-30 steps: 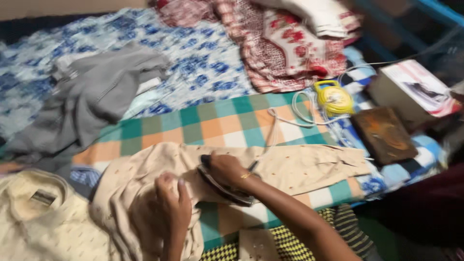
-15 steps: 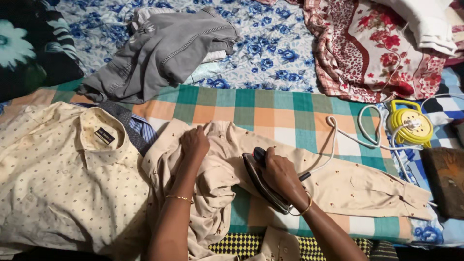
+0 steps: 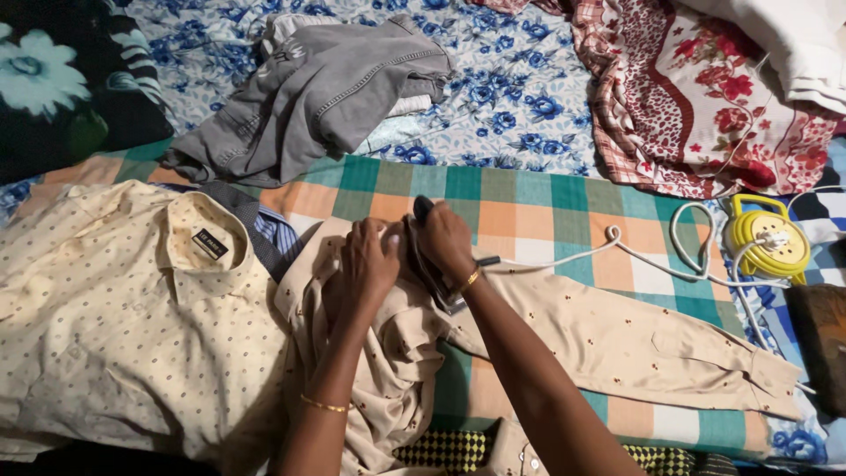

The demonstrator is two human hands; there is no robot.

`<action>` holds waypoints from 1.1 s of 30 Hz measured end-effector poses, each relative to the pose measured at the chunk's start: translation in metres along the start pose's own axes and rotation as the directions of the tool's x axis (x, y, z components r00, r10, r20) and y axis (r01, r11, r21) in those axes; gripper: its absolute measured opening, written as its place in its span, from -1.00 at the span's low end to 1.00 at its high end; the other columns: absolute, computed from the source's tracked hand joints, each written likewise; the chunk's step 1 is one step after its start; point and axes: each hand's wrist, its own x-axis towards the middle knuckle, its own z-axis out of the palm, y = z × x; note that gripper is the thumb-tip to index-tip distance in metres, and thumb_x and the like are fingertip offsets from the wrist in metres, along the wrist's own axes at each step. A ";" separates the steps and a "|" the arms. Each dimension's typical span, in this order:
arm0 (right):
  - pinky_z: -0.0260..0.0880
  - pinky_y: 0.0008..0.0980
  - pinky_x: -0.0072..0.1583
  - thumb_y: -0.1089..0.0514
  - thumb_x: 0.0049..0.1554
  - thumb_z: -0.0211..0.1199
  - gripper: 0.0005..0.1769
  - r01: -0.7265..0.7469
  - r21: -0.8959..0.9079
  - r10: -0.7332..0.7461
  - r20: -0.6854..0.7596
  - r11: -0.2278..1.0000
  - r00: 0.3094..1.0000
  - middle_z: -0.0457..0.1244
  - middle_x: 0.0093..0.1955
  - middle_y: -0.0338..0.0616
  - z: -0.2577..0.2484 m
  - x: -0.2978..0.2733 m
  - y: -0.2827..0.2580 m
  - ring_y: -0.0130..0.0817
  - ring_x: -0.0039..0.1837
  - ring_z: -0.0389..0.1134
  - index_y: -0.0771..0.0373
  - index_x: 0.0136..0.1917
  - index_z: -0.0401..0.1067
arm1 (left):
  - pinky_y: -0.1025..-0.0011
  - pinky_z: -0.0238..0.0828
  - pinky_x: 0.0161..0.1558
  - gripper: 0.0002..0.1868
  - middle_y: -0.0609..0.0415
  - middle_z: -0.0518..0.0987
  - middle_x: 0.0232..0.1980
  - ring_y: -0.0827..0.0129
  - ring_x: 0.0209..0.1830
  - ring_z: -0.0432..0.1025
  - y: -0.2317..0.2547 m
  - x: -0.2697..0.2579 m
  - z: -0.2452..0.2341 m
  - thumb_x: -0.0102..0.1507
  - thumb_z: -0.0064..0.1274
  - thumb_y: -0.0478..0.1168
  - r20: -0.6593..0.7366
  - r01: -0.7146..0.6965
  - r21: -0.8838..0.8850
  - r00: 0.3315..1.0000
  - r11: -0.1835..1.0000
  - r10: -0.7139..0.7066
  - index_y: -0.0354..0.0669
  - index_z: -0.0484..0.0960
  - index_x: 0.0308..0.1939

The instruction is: The person irons a beige patterned shirt on a bed, smoothing the sleeves and body with an electric iron. They repeatedly adjust the fabric and iron different sections of the shirt.

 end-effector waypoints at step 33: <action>0.38 0.11 -0.16 -0.10 0.19 0.20 -0.49 -0.087 -0.144 0.101 0.087 0.986 0.991 0.35 -0.32 0.27 -0.115 -0.137 0.004 0.23 -0.22 0.41 0.50 -0.05 0.32 | 0.25 0.37 0.11 -0.68 -0.12 0.52 0.04 0.14 0.02 0.43 0.069 -0.101 -0.009 0.30 0.03 -0.37 -0.278 -0.028 -0.428 0.955 0.903 -0.103 -0.33 0.44 0.13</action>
